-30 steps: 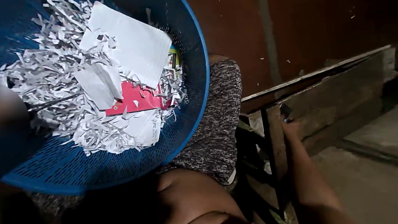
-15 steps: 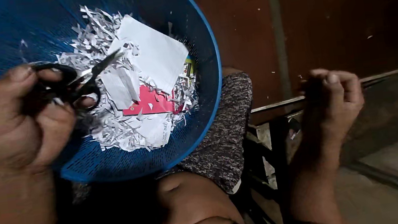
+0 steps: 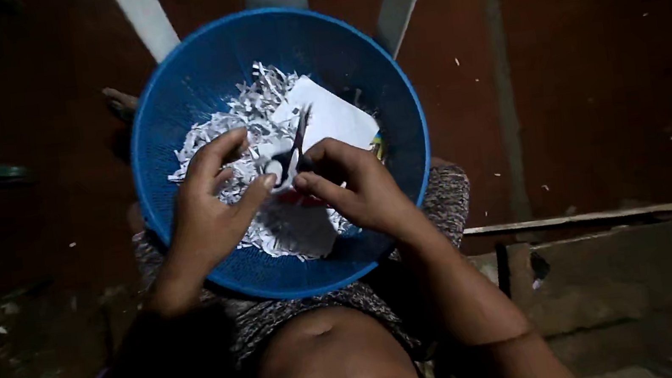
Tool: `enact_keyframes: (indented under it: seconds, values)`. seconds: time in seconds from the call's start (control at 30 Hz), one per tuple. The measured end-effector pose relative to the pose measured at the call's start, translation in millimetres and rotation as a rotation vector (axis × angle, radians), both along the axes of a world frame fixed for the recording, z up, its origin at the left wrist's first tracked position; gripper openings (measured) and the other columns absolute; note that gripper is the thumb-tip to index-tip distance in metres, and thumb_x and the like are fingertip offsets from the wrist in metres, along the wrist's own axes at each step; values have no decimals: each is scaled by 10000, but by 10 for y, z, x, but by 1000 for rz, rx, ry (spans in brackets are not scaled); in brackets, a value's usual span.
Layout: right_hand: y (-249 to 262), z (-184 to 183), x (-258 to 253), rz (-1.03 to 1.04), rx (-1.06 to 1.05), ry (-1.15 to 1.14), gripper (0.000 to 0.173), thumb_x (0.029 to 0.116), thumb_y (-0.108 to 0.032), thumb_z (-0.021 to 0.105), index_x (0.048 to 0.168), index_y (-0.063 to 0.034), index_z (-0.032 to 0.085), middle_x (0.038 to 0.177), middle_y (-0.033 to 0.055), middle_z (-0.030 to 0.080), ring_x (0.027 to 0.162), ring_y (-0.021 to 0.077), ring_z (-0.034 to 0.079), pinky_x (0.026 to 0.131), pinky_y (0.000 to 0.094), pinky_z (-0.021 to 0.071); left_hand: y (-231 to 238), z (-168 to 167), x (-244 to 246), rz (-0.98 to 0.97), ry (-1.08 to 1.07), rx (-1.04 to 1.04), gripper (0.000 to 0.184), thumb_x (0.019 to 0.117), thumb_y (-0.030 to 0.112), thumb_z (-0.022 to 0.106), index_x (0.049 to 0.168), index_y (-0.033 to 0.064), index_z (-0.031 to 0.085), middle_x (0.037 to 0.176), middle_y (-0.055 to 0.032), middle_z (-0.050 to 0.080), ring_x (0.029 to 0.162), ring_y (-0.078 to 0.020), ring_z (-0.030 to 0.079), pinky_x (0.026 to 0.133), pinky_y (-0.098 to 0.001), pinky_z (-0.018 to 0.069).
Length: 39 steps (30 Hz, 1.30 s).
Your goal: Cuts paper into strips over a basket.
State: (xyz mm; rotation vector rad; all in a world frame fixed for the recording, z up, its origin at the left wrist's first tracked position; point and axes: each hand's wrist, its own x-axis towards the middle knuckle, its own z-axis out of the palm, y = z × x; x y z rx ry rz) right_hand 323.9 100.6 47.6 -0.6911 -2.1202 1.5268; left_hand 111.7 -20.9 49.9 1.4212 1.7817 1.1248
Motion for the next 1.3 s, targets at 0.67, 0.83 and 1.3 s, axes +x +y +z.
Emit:
enact_keyframes:
  seconds: [0.67,0.83,1.3]
  values:
    - [-368,-208,389,-310,434,-299,348,964,-376,683,1151,-82,699,1092,77,682,1000,206,679,824,442,598,362,-117,238,-129,-451,-105,524,1115,460,296,1298,105,634,1103,-39,728,963,-191,722,879,-418,615]
    - [-445,-290,530,-302,431,-258,443,882,-457,774,1122,-89,717,1035,46,695,952,171,687,802,423,603,639,-621,-275,-296,502,-77,464,1000,282,546,1438,129,545,1325,-214,609,1173,-408,626,954,-656,508]
    - [-310,-223,623,63,165,-155,470,899,-412,771,1202,-59,698,1075,63,700,993,167,670,851,403,568,808,-660,-19,-585,686,-274,763,847,113,794,1521,25,447,1406,-316,527,1290,-533,513,1042,-721,405]
